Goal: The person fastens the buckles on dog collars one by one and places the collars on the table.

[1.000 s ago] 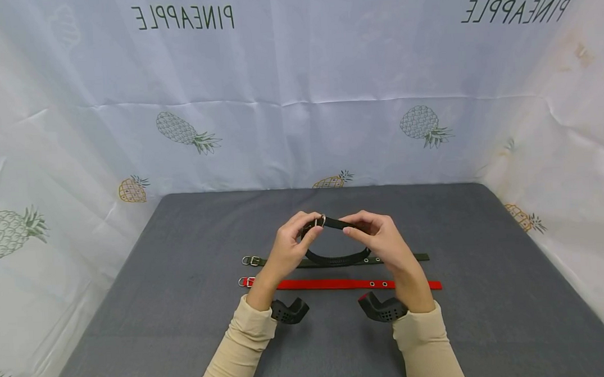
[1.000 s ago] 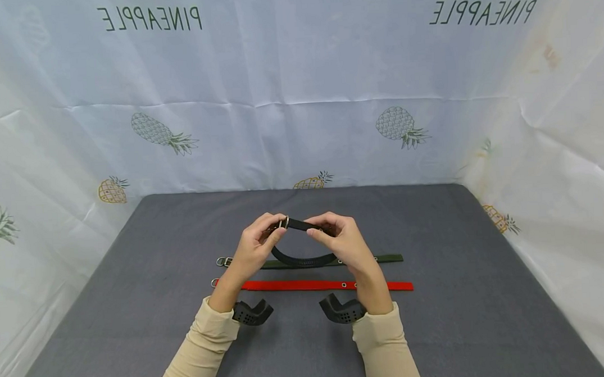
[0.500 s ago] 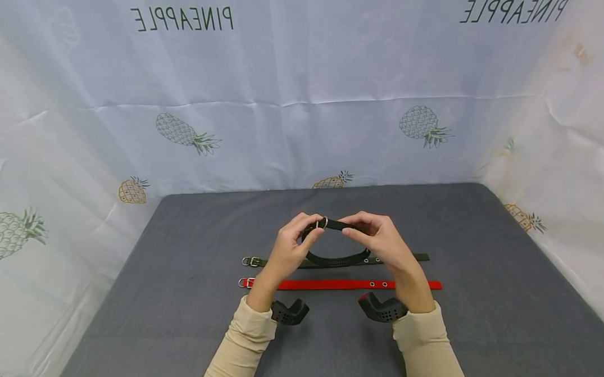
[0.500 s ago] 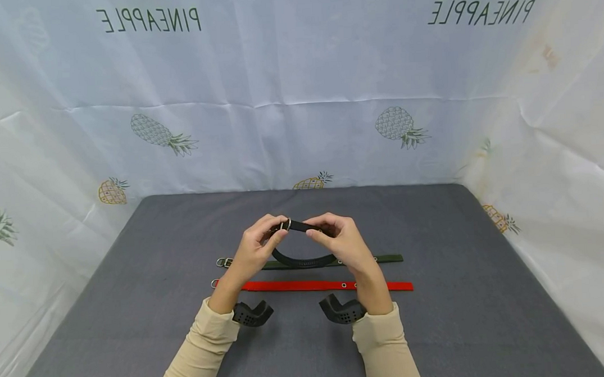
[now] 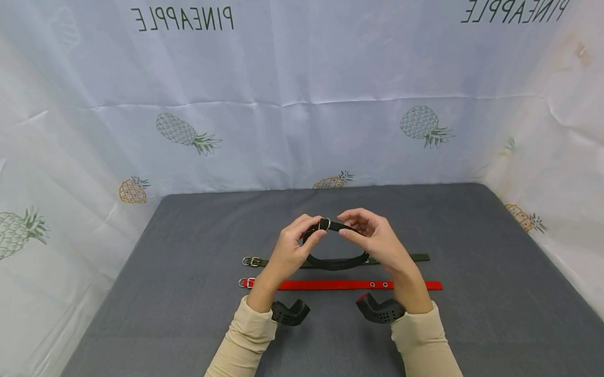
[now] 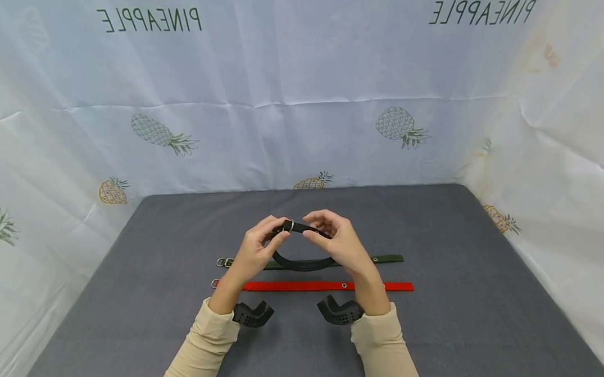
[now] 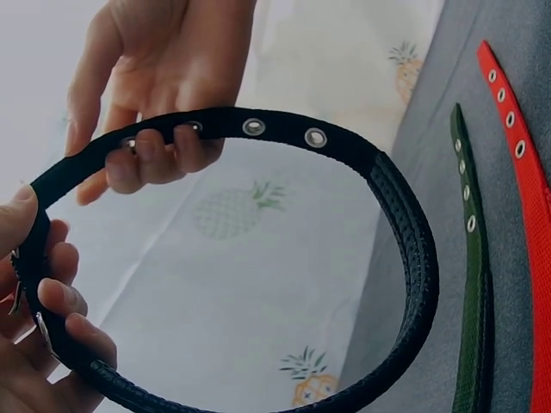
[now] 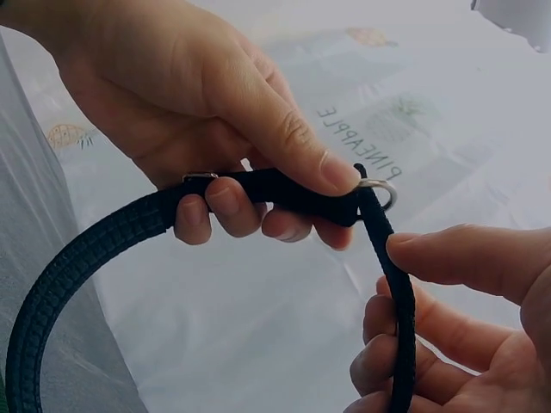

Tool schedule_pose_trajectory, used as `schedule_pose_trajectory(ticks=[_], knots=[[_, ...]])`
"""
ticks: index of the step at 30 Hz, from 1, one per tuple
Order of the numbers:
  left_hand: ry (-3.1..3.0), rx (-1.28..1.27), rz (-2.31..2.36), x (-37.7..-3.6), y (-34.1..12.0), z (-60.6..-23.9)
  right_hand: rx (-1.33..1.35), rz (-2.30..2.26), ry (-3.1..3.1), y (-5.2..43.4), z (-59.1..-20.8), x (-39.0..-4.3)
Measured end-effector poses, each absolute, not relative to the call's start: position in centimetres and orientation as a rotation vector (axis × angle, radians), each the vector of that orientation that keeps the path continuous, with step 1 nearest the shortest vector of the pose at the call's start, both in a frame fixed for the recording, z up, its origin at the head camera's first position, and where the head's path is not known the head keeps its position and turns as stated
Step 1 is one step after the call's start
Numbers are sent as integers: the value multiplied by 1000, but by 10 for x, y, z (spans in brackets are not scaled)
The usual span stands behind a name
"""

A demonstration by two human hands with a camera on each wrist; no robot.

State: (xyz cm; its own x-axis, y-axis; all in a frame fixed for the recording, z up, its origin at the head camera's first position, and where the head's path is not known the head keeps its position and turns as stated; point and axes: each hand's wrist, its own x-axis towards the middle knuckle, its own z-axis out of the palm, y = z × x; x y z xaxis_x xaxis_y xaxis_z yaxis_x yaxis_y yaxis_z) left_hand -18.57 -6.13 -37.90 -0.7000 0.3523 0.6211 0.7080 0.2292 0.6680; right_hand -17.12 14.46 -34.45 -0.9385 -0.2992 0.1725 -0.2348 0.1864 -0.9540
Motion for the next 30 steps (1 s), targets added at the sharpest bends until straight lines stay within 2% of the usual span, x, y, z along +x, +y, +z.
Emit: schedule_pose_trajectory(ticks=[12, 21, 30], knots=[[-2259, -974, -1505, -182, -58, -376, -577, -1918, 2329, 138, -345, -170], [-2301, -973, -1487, -182, -55, -379, -715, -1903, 2377, 133, -351, -172], [-2331, -946, -1566, -181, -58, -376, -620, -1959, 2394, 132, -350, -172]])
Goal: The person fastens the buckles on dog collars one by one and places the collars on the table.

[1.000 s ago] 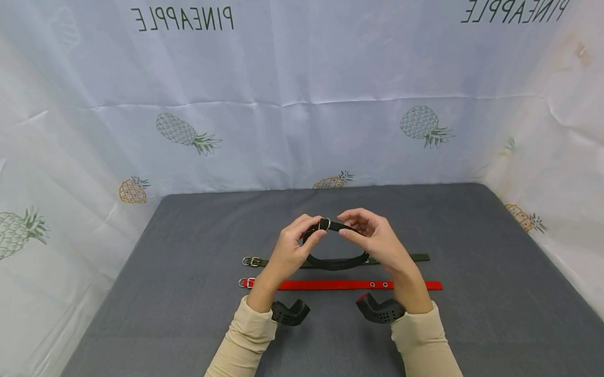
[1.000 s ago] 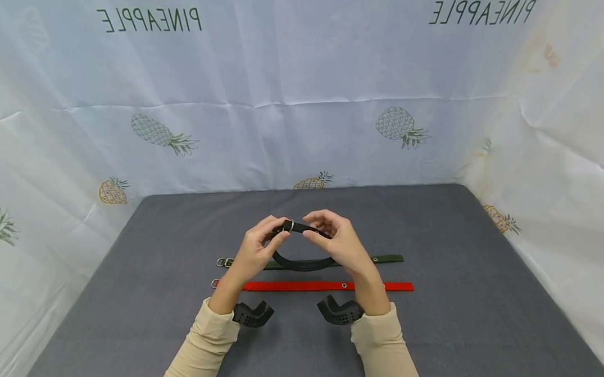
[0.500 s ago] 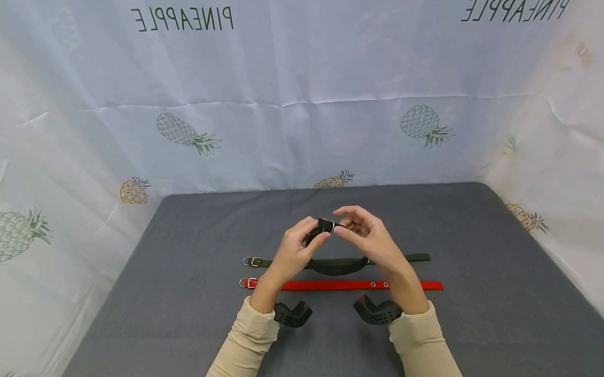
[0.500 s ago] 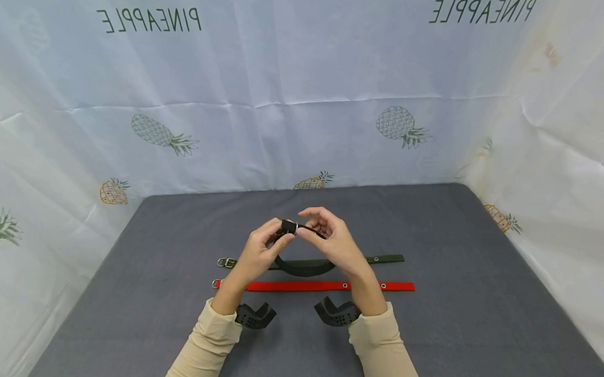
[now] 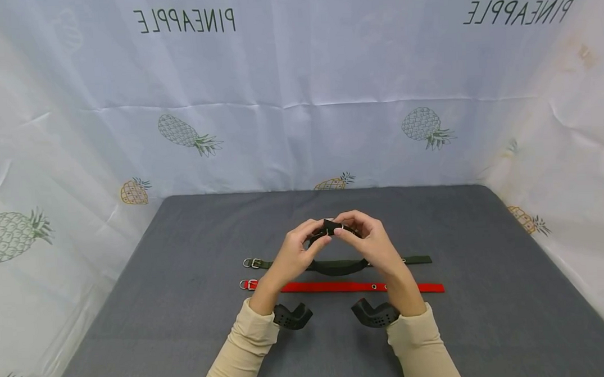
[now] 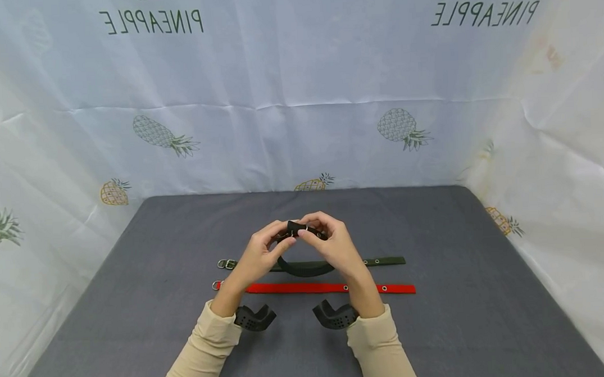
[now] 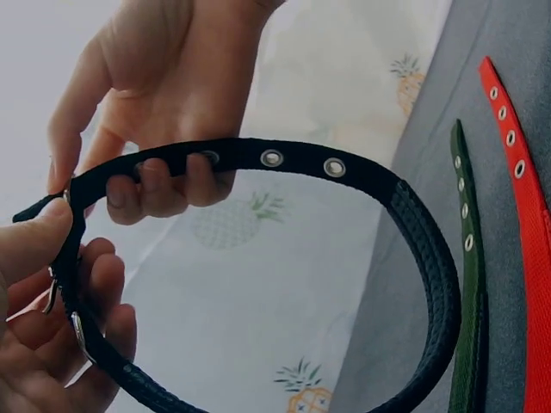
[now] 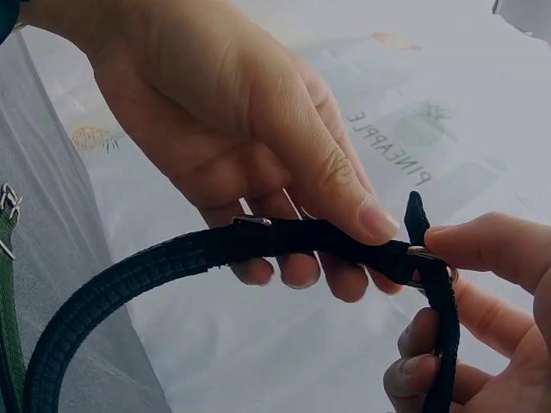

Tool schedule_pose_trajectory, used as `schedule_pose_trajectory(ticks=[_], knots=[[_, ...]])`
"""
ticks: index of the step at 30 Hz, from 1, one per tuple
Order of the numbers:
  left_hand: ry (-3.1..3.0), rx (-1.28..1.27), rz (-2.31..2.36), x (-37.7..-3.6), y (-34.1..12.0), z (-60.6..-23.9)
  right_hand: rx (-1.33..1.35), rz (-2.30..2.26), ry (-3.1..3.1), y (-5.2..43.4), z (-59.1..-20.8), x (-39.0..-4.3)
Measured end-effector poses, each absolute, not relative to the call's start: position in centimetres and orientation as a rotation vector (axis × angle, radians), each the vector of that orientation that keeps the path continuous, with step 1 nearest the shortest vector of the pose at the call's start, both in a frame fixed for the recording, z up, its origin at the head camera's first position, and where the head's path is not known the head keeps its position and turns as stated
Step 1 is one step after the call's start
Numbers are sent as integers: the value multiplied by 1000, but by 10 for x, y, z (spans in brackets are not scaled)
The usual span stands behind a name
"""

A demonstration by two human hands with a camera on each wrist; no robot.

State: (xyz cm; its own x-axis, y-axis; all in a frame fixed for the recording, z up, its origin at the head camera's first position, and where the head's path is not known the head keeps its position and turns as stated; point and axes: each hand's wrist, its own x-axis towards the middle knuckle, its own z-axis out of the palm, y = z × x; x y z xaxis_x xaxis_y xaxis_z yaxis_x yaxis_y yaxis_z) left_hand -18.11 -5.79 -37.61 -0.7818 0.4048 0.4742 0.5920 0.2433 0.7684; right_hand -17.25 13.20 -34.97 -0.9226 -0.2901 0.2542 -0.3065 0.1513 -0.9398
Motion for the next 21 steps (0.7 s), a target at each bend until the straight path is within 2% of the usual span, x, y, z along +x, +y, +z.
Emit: schedule_pose_trajectory(ticks=[21], knots=[[-2223, -904, -1625, -182, -60, -376, 579, 1961, -2358, 134, -351, -172]])
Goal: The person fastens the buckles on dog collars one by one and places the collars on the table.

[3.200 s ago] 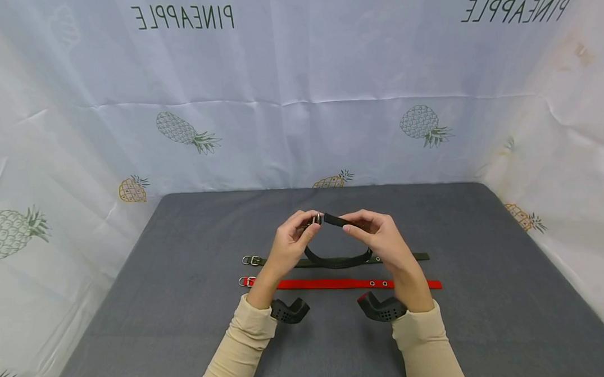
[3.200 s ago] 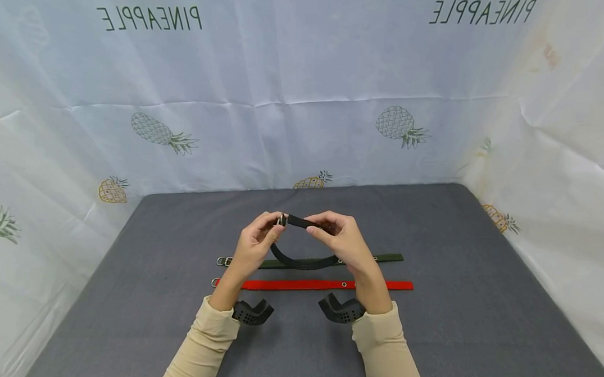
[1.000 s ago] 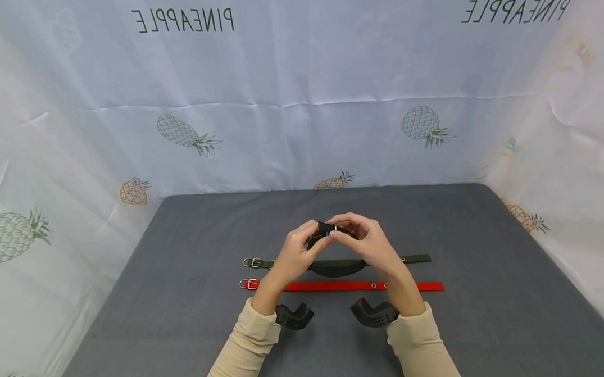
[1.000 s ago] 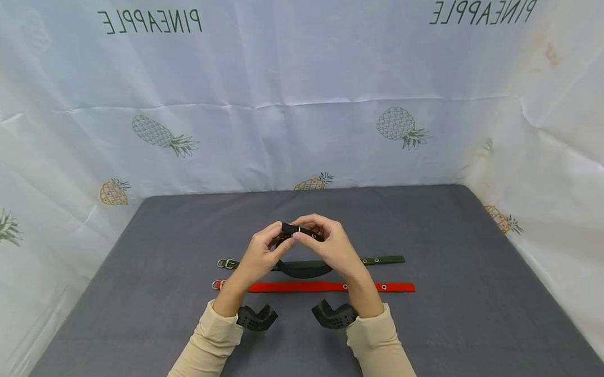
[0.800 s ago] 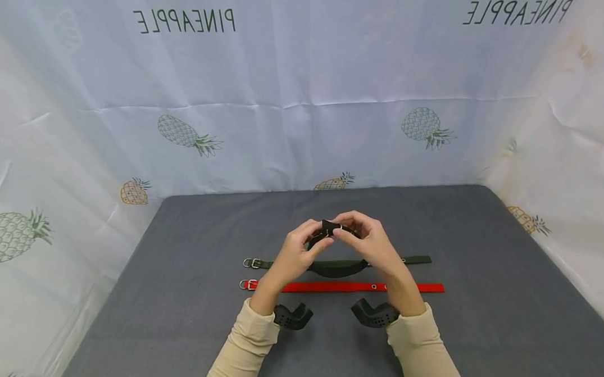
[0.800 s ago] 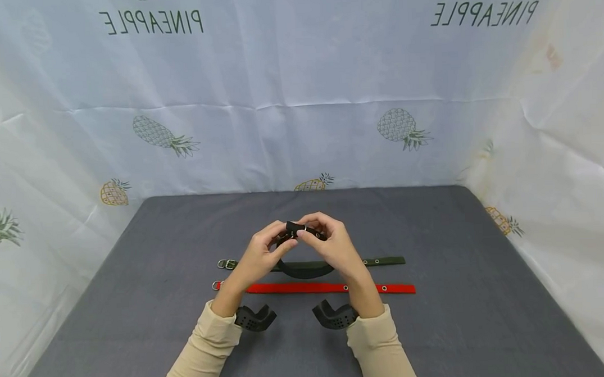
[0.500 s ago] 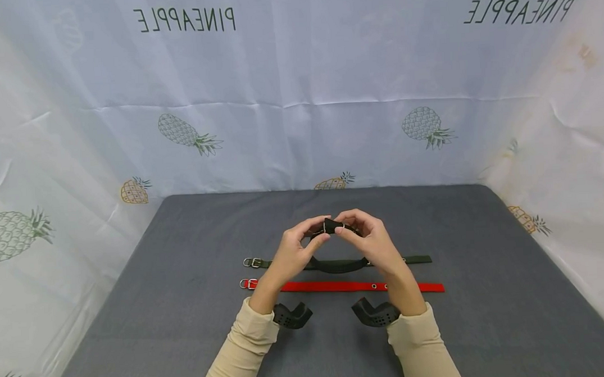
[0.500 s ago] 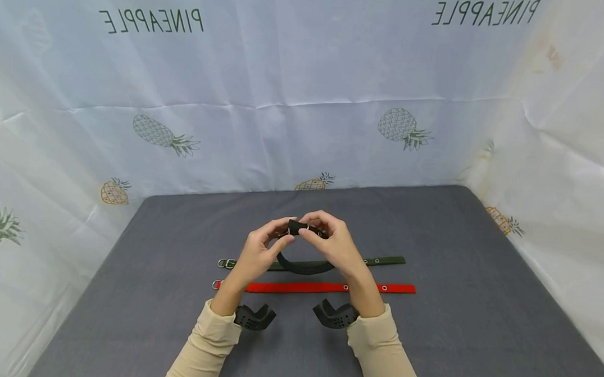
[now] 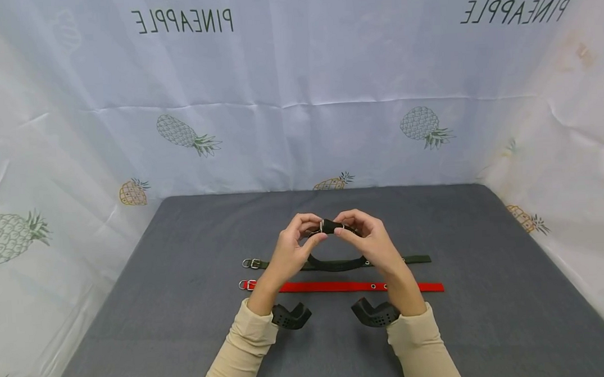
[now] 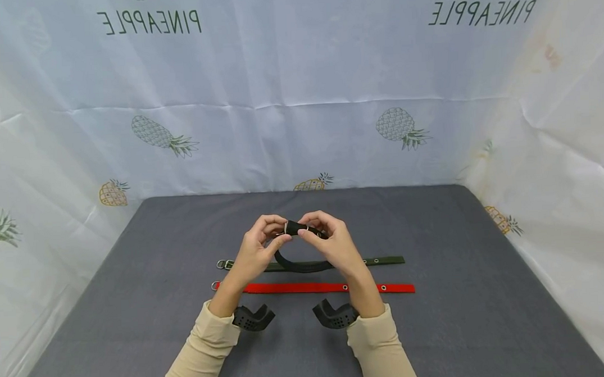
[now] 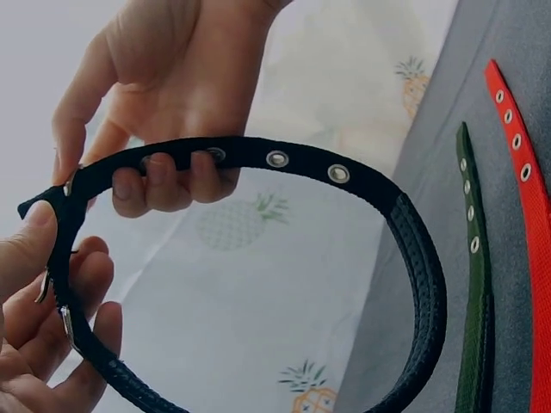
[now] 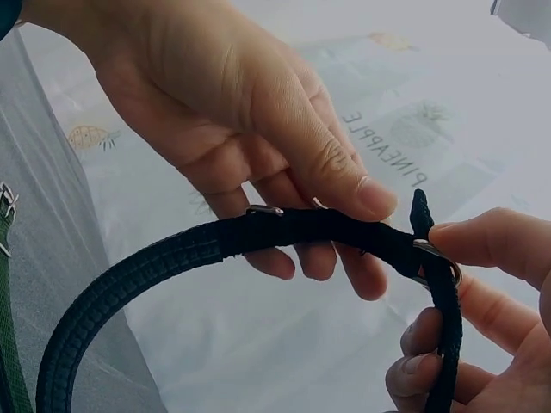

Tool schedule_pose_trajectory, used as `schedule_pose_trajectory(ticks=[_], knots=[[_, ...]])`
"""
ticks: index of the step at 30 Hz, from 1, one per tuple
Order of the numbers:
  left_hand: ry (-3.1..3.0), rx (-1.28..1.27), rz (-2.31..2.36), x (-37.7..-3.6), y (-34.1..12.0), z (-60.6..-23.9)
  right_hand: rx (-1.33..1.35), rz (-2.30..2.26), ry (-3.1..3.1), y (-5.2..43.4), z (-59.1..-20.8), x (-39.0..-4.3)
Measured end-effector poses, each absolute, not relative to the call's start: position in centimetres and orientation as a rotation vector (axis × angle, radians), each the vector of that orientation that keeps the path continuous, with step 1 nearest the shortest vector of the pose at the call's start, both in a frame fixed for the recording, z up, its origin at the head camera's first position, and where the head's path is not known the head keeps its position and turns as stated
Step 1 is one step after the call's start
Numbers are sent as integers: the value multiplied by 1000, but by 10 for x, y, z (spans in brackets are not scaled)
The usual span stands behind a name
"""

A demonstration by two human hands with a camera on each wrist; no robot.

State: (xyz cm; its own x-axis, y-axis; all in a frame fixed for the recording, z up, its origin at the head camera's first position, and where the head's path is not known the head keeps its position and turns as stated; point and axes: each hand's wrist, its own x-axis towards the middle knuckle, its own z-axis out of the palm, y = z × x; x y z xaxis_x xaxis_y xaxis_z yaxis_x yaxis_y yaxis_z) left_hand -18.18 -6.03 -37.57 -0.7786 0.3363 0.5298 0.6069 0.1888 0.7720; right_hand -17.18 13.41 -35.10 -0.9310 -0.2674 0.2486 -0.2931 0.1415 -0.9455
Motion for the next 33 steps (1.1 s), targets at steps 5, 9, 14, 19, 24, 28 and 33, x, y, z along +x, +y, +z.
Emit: schedule_pose_trajectory(ticks=[5, 9, 14, 19, 24, 28, 33], knots=[[-2177, -919, -1625, -181, -61, -374, 586, 1952, -2350, 134, -351, -172], [-2142, -932, -1623, -180, -61, -373, 602, 1941, -2350, 134, -351, -172], [-2122, -934, -1604, -180, -61, -372, 618, 1910, -2374, 133, -349, -170], [-2125, -932, -1584, -180, -61, -372, 605, 1907, -2397, 133, -348, -170], [-2129, -941, -1567, -181, -61, -373, 579, 1893, -2427, 132, -347, -170], [-2146, -938, -1556, -181, -61, -374, 552, 1883, -2449, 131, -347, -170], [-2159, -931, -1540, -181, -61, -374, 551, 1882, -2453, 130, -347, -171]])
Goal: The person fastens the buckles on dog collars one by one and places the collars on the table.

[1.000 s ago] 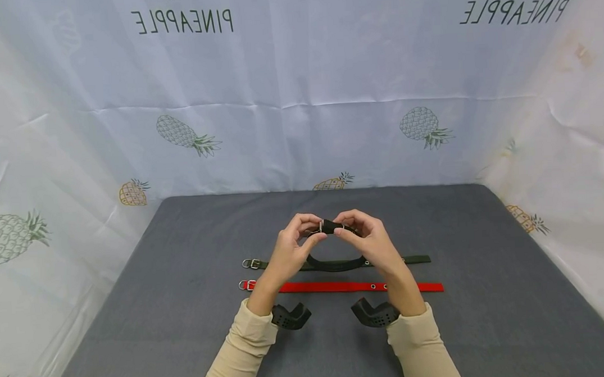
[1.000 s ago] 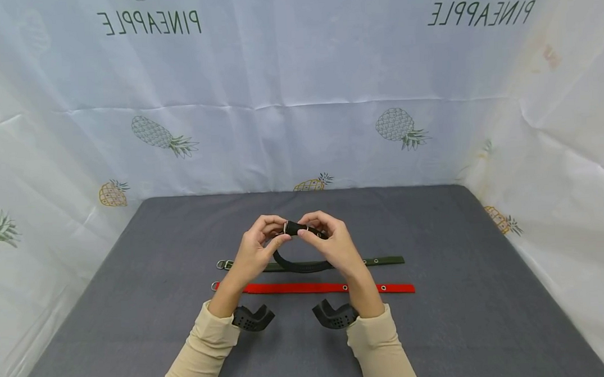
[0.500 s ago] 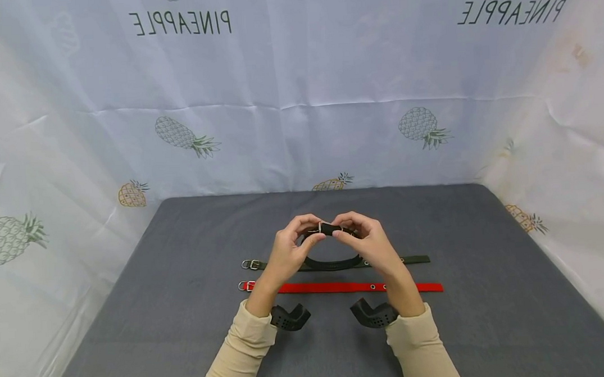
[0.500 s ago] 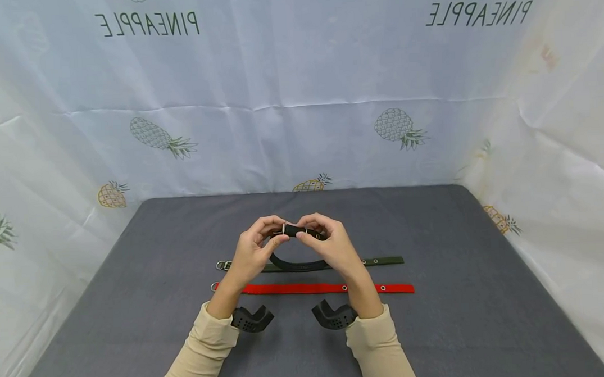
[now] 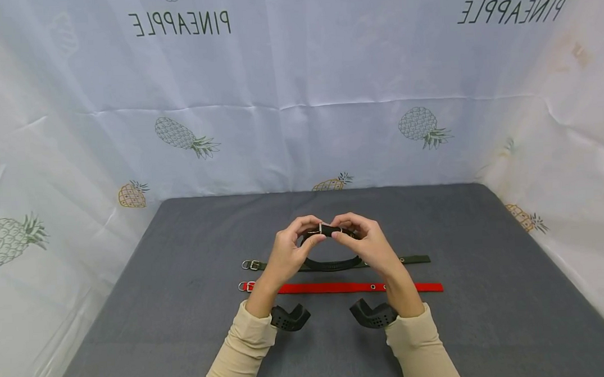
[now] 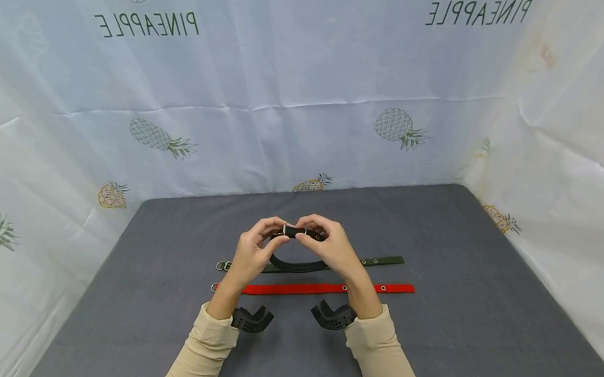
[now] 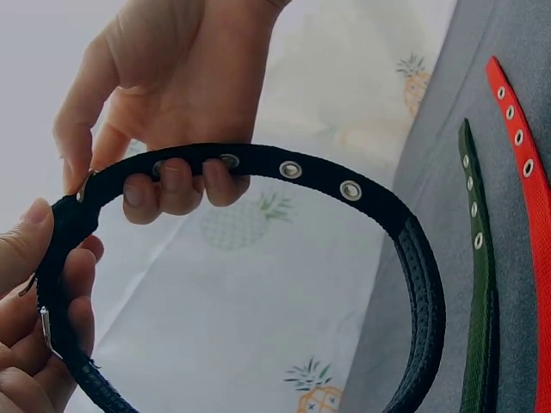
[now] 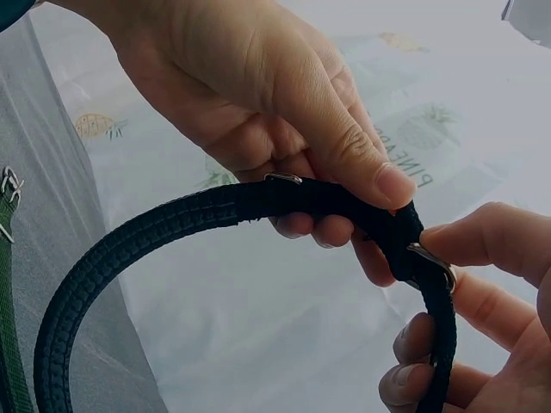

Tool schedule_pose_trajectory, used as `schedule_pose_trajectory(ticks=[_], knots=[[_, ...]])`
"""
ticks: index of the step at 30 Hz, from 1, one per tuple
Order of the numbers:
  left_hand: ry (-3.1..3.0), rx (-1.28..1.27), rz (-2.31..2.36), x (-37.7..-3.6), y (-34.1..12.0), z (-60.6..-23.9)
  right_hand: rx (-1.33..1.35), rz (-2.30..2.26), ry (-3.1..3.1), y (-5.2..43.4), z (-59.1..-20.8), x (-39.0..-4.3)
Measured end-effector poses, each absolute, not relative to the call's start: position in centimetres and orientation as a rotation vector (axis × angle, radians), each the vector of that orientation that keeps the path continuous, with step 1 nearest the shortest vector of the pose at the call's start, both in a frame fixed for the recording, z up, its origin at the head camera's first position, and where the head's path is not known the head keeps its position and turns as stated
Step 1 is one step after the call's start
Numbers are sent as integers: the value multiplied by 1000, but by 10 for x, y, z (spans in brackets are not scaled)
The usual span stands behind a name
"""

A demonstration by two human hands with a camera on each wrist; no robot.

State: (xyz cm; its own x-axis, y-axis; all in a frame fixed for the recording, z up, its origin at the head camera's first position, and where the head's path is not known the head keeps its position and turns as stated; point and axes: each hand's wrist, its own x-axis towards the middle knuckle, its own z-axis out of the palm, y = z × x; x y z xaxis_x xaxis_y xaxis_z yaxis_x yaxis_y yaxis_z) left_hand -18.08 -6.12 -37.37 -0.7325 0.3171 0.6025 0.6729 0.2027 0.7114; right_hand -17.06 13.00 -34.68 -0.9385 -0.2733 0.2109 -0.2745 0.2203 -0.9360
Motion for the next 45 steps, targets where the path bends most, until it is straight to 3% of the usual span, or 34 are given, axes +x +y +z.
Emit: schedule_pose_trajectory(ticks=[30, 45], knots=[[-2182, -958, -1693, -181, -60, -376, 568, 1830, -2446, 128, -348, -171], [-2123, -850, -1742, -182, -59, -378, 590, 1930, -2406, 126, -353, -172]])
